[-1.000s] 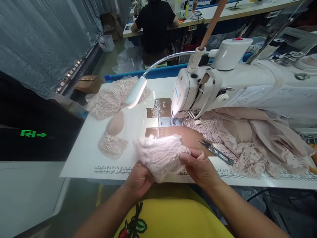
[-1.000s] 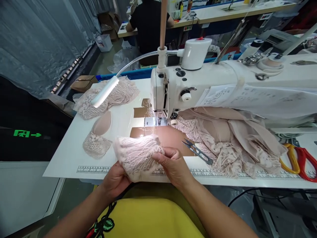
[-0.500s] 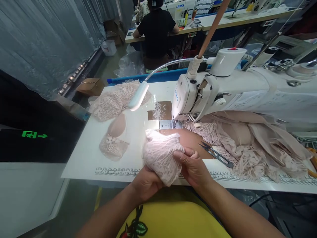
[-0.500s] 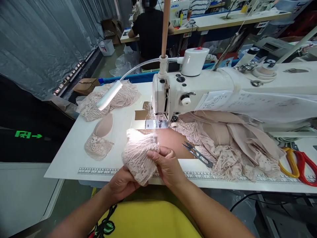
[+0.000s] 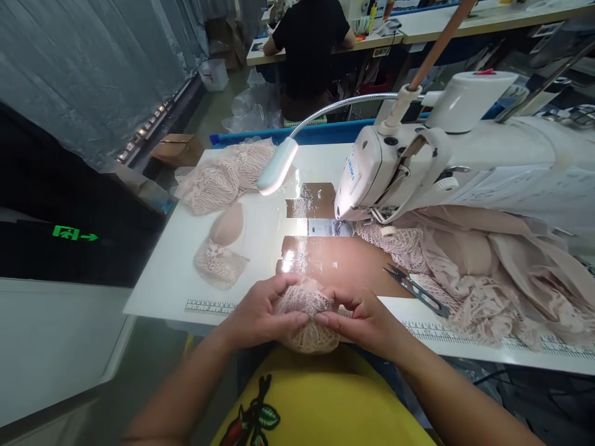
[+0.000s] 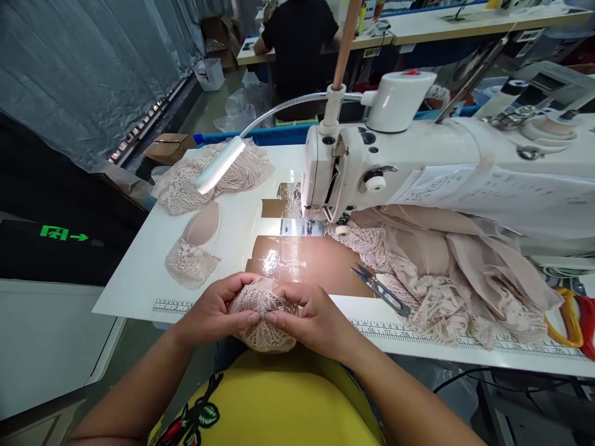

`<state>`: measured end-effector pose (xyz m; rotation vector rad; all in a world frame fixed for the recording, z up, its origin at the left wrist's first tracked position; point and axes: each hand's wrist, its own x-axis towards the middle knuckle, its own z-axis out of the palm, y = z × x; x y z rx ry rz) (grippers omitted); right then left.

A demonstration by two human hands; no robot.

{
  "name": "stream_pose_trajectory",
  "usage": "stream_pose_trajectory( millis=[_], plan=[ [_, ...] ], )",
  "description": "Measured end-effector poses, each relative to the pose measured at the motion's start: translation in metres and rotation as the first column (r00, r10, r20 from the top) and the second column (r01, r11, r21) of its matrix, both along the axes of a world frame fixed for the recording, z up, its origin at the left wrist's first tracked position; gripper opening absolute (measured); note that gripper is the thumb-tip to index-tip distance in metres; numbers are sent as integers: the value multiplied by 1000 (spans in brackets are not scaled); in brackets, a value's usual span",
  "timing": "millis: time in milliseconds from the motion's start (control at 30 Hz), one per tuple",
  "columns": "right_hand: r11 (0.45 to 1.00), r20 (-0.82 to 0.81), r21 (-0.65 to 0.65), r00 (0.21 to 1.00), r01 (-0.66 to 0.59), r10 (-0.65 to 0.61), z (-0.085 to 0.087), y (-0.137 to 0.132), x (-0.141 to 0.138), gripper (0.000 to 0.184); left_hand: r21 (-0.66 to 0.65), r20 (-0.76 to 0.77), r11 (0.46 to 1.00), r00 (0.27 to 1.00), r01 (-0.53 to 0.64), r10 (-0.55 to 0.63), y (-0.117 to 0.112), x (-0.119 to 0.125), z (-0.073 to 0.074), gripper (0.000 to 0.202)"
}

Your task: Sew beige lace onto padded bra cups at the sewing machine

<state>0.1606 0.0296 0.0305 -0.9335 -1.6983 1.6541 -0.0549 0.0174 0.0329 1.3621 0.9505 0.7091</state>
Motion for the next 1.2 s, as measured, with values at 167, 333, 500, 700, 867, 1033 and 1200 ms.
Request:
stream_pose_trajectory(
  millis=[167,333,500,700,867,1033,1200],
  plan=[
    [977,-19,113,984,179,-178,-4,-2,-8,24,18,-42,1000,999,-12,13,-9,7,-10,28],
    [967,-41,80,970,242,-240,-7,-6,-13,23,149,-145,989,989,19,3,-8,5,-1,25],
    [970,13,61,972,235,-237,-4,-8,-14,24,242,-182,970,983,18,27,-1,7,7,18],
    [977,113,85,972,197,-206,-7,-4,-6,24,139,-138,990,990,39,-19,5,10,4,19],
    [983,-11,-7,983,181,-181,-12,9,12,27,59,-41,998,999,31,-28,8,11,0,19],
    [995,81,31,992,98,-100,-8,10,10,27,64,-56,996,997,59,-55,10,17,-1,22],
    [993,140,77,985,87,-97,-1,4,10,29,26,-27,991,991,132,-131,12,19,2,21]
  ],
)
